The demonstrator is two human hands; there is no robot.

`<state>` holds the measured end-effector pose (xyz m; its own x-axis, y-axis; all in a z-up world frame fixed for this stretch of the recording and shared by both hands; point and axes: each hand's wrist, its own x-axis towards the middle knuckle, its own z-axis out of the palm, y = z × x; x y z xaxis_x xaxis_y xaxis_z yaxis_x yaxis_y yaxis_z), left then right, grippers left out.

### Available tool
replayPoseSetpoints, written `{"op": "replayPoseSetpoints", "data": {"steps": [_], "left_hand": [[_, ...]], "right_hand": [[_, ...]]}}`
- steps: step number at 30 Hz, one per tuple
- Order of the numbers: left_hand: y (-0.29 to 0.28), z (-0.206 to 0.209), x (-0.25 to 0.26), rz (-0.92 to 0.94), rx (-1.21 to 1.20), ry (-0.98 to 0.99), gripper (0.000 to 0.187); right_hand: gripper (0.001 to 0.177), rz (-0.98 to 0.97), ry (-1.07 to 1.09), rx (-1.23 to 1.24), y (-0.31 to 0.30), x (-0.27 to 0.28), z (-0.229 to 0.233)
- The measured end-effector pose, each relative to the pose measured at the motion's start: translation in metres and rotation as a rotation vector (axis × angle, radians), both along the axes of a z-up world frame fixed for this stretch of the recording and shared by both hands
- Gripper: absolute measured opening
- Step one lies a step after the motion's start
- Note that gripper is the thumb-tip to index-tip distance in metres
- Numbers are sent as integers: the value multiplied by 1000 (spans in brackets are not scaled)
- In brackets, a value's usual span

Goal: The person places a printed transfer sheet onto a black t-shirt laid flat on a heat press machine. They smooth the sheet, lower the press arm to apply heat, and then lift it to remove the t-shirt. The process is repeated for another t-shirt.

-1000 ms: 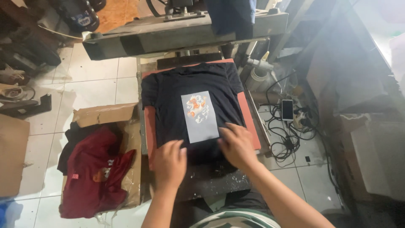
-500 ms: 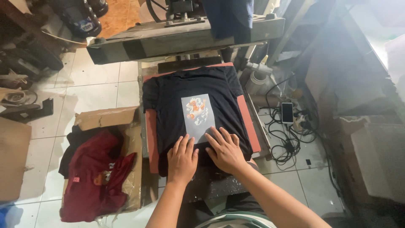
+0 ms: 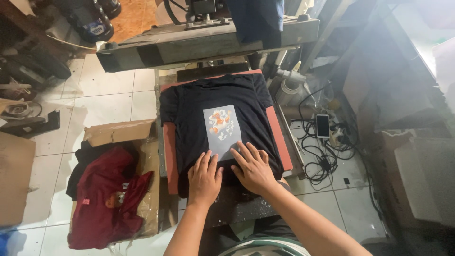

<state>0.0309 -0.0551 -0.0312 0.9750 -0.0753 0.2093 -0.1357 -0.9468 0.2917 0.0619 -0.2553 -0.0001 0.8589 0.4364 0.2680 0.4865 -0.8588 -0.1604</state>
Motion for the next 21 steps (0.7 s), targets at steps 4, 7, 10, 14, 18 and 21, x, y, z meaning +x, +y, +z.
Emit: {"op": "replayPoseSetpoints", "data": {"steps": [4, 7, 10, 14, 18, 21], "left_hand": [[10, 14, -8, -22, -94, -109, 49], [23, 21, -18, -13, -70, -243, 45], [37, 16, -31, -61, -67, -63, 51], [55, 18, -49, 103, -135, -171, 45], [62, 36, -80, 570, -426, 116, 44], [60, 36, -85, 686, -529, 255, 46]], "right_hand": [[67, -52, 148, 78, -11, -4, 12], [63, -56, 109, 90, -34, -3, 8], [60, -49, 177, 89, -52, -5, 0], [48, -146, 12, 243, -78, -13, 2], [24, -553, 328, 459, -106, -26, 2], [41, -585, 412, 424, -108, -37, 4]]}}
